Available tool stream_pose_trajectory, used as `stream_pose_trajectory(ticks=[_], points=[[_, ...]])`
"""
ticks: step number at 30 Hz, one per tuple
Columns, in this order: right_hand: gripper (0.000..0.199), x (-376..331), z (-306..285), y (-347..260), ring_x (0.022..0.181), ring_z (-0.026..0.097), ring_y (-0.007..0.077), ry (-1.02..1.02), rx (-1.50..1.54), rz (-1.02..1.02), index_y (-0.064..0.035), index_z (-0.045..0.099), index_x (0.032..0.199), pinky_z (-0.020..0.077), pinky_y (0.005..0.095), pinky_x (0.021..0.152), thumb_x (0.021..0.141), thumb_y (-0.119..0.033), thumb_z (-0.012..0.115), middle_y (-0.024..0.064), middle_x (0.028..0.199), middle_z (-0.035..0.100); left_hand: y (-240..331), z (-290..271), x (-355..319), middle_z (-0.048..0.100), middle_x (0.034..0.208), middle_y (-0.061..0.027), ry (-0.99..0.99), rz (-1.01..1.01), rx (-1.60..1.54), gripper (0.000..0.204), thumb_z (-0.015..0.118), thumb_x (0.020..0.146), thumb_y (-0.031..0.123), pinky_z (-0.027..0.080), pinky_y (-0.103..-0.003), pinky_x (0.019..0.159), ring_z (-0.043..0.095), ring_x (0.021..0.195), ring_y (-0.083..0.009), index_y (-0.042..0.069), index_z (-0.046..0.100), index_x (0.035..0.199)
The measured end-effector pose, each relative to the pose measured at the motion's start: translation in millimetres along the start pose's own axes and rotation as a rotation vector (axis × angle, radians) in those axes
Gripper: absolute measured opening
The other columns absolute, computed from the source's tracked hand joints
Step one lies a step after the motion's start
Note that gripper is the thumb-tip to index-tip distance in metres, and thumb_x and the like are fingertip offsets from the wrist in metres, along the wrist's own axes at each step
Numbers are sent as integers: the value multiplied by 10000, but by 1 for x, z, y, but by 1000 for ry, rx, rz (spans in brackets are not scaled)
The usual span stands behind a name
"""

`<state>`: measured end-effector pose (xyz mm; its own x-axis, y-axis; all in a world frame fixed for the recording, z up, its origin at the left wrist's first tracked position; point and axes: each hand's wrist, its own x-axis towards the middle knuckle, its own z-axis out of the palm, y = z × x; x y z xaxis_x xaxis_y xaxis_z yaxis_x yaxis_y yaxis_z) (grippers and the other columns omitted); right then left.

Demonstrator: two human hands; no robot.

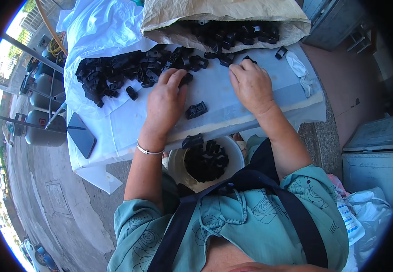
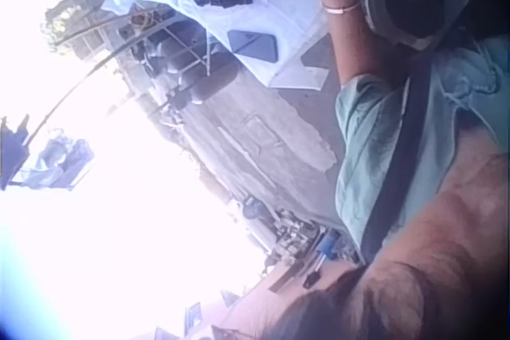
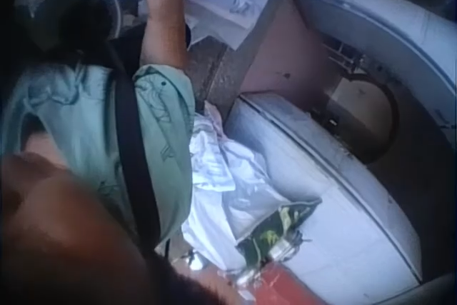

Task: Sorting and inspecting small black plastic components on a table.

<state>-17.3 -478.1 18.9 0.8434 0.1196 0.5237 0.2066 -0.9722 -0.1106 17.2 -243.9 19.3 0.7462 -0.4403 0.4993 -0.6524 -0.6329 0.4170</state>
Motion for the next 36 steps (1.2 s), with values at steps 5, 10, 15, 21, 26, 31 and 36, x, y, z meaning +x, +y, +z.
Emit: stream_pose_trajectory(ticks=[5,10,15,21,26,31,36], points=[[191,1,-5,-10,845,635,326,-101,39,163,-75,665,971,534,404,732,848,-215,705,125,909,563,25,2,-1,571,1139,-150,72,62,89,492,728,802,147,518,-409,816,596,1001,-331,99,565,1264],[184,-2,4,-1,833,631,323,-20,63,81,-53,637,924,532,395,727,815,-160,739,129,911,557,24,5,-3,567,1154,-151,-39,-64,135,530,749,787,187,526,-411,809,611,982,-342,101,557,1274],[147,-4,-1,-9,830,610,325,-141,926,74,-10,589,898,506,392,736,804,-54,693,132,946,596,0,5,-4,624,1164,-150,-4,-98,-17,414,725,804,163,539,-409,785,652,948,-350,80,610,1193],[248,-5,8,-3,931,610,324,-14,413,-191,-33,634,1035,493,408,840,823,-139,706,132,973,624,1,5,-8,692,922,-155,-43,-153,-122,240,681,856,152,536,-415,741,671,845,-352,61,665,1078],[354,-5,-27,4,946,621,326,-344,283,-23,-39,646,1146,510,397,820,826,-176,711,150,1004,622,5,-10,-10,676,777,-189,-190,-338,-209,211,663,894,205,525,-431,682,665,748,-370,25,666,1004],[382,0,-19,9,937,637,334,-447,412,36,-22,629,1179,520,404,833,832,-164,704,158,1010,622,8,-5,-9,676,786,-182,-135,-345,4,271,667,901,264,525,-425,663,662,724,-364,11,656,996],[291,-7,-2,6,924,636,339,-173,484,-98,0,661,1117,517,383,841,862,-138,671,165,1018,630,13,4,-12,690,939,-136,77,-113,36,313,735,808,175,539,-396,698,673,807,-334,47,649,1080]])
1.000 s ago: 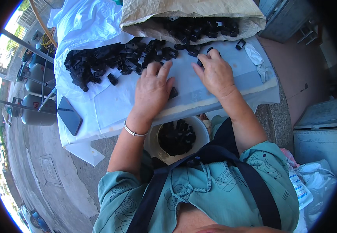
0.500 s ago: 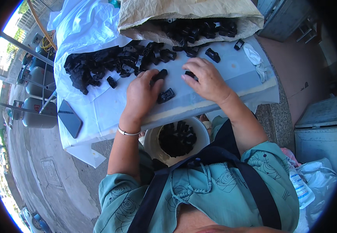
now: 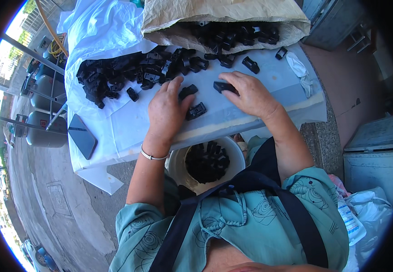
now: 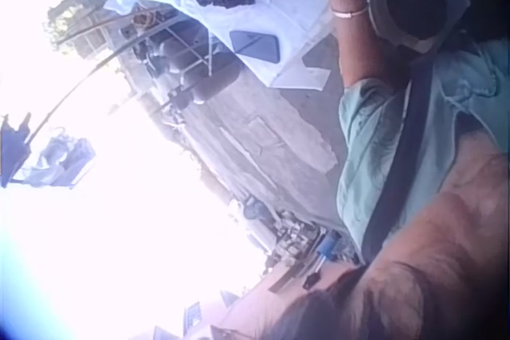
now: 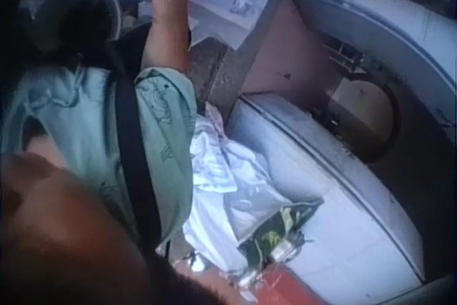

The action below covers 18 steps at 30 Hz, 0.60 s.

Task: Sorting and inspecting small black plastic components on a table.

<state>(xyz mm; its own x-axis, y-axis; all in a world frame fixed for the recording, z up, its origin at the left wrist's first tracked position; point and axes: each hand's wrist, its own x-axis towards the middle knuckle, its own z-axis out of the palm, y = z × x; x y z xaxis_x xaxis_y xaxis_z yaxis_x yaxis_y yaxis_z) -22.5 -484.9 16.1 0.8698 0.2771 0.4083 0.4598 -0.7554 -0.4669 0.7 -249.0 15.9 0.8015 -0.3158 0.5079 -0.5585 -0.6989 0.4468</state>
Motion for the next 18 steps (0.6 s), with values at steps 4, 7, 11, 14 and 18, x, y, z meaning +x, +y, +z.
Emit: stream_pose_trajectory(ticks=[4,7,11,14,18], points=[[301,6,-7,-6,949,636,331,-196,102,51,10,642,1144,519,357,866,875,-122,660,163,1066,625,-12,0,-3,692,955,-118,-137,34,-126,407,770,749,129,543,-374,711,675,818,-317,72,639,1130],[302,3,0,-2,931,640,316,-16,-9,28,2,632,1157,527,360,829,879,-115,655,150,1027,631,-11,-4,-7,693,940,-99,-269,8,-245,480,782,730,93,544,-348,695,669,761,-268,96,615,1181],[282,3,-7,-8,907,644,302,-169,72,-11,1,641,1141,531,358,795,884,-114,658,130,958,638,-9,-4,-9,702,938,-80,-236,-129,-336,575,779,716,38,542,-326,672,637,699,-203,98,573,1249],[299,8,3,-20,905,648,294,-77,189,27,-13,643,1144,536,359,802,859,-95,681,130,983,643,-10,-5,-7,711,954,-81,-264,-123,-350,624,779,715,32,543,-323,667,634,689,-197,95,542,1288],[296,13,34,-27,910,653,287,61,281,-277,-63,677,1112,534,374,802,819,-76,709,120,1019,668,-17,4,-11,722,963,-90,-205,-29,-383,684,787,707,37,546,-324,672,660,715,-210,91,502,1326]])
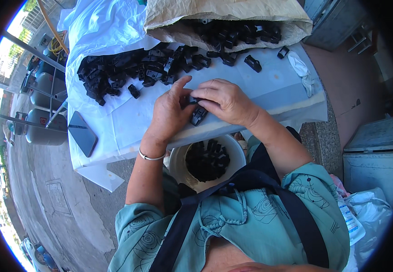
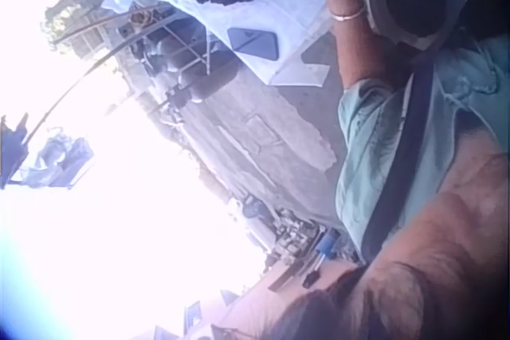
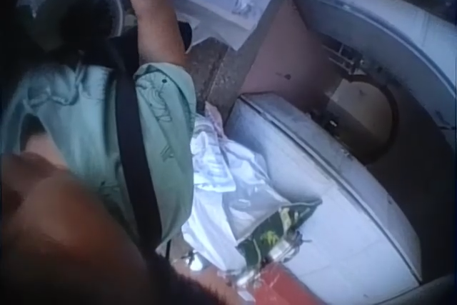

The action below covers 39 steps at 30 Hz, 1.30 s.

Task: Sorting and inspecting small black plastic components on a table.

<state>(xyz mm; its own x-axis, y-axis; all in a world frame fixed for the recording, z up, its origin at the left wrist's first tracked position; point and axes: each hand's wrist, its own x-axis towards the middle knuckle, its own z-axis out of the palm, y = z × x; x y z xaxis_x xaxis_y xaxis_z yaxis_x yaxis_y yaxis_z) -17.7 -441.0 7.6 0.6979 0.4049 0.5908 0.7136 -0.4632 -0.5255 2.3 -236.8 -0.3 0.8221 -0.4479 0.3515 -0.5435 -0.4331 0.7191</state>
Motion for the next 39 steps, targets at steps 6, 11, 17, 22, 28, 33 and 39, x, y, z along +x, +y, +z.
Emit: stream_pose_trajectory(ticks=[6,11,17,22,28,33,39], points=[[315,-3,5,-6,981,641,275,-41,-195,20,-100,687,1129,497,394,871,816,-124,711,92,1074,671,7,-8,4,707,971,-110,-61,-118,-31,637,787,696,39,548,-336,688,663,732,-230,77,539,1281],[320,-14,4,-17,1118,583,269,-150,-404,24,-126,663,1195,409,406,956,889,-217,648,81,1174,644,6,-33,-1,656,1027,-106,-15,-18,47,492,752,716,28,531,-318,692,625,756,-201,63,614,1187],[346,8,-3,7,1079,598,336,47,-85,223,-77,615,1237,483,428,912,894,-121,607,132,1153,633,-15,-26,9,636,1101,-126,323,200,611,346,706,780,57,543,-380,748,645,855,-318,66,645,1120],[426,32,10,36,1071,590,375,50,-559,279,-71,573,1262,503,442,903,840,-60,627,162,1177,612,-9,-16,9,628,1090,-121,189,62,435,355,705,744,58,512,-431,846,618,981,-358,89,651,1094],[397,19,10,16,1019,606,358,-62,-402,216,-80,599,1188,498,454,888,802,-89,690,147,1116,631,-3,-21,5,659,982,-145,90,-37,215,225,703,818,99,533,-404,713,656,796,-345,63,662,1037],[363,8,-3,5,913,648,307,76,-352,402,-50,605,1173,535,368,802,818,-49,680,152,1065,656,-6,-25,3,673,943,-149,101,-61,222,249,716,831,126,534,-391,703,661,757,-331,41,658,1057],[309,11,5,2,955,658,287,32,34,87,-58,678,1113,542,352,825,811,10,675,131,1086,661,-7,-19,-4,693,905,-120,57,27,150,454,761,761,96,542,-369,725,668,774,-280,65,618,1191]])
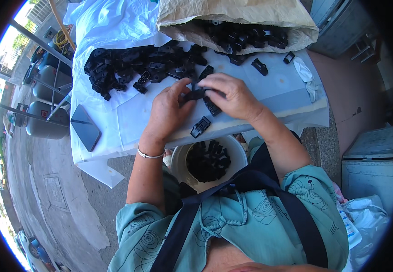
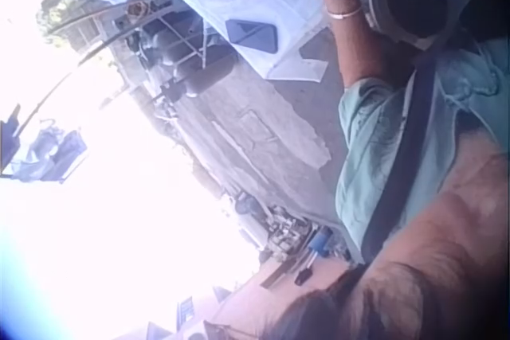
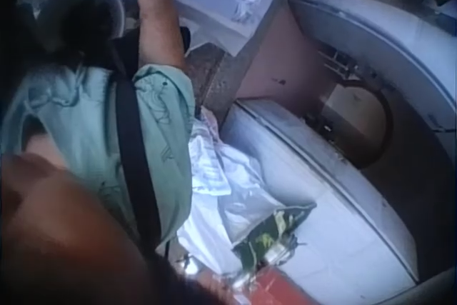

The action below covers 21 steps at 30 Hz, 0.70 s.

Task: Sorting and inspecting small black plastic components on a table.

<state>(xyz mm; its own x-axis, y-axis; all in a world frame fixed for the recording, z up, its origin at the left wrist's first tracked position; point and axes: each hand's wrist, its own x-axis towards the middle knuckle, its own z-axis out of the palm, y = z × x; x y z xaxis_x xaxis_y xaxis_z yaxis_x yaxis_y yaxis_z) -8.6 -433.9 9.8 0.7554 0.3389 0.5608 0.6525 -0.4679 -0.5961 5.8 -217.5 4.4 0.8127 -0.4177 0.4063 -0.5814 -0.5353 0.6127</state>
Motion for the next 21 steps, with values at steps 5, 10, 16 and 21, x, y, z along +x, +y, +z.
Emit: stream_pose_trajectory(ticks=[5,10,16,21], points=[[315,-1,9,-7,1003,645,297,-101,-35,-5,-90,695,1120,528,371,856,810,-36,700,112,1108,660,1,1,2,703,934,-117,-61,-61,-106,524,774,727,72,549,-354,740,675,802,-268,73,598,1220],[338,-10,6,-23,1178,568,260,-189,-353,-55,-142,663,1206,411,429,942,903,-288,626,83,1265,609,-1,-5,1,694,940,-105,-76,-69,-185,470,755,732,23,547,-315,742,673,797,-193,46,623,1183],[373,-14,10,-22,1218,548,253,-207,-336,24,-144,628,1263,361,431,977,931,-305,579,79,1312,586,7,-18,15,639,965,-54,-105,-10,-247,290,670,796,-15,473,-241,641,567,703,-104,18,679,1084],[355,-23,19,-21,1215,549,259,-172,-437,3,-114,635,1246,358,437,989,941,-284,568,91,1288,604,8,-14,20,651,979,-70,-25,-1,-202,239,624,858,24,478,-253,645,571,705,-113,28,689,1089]])
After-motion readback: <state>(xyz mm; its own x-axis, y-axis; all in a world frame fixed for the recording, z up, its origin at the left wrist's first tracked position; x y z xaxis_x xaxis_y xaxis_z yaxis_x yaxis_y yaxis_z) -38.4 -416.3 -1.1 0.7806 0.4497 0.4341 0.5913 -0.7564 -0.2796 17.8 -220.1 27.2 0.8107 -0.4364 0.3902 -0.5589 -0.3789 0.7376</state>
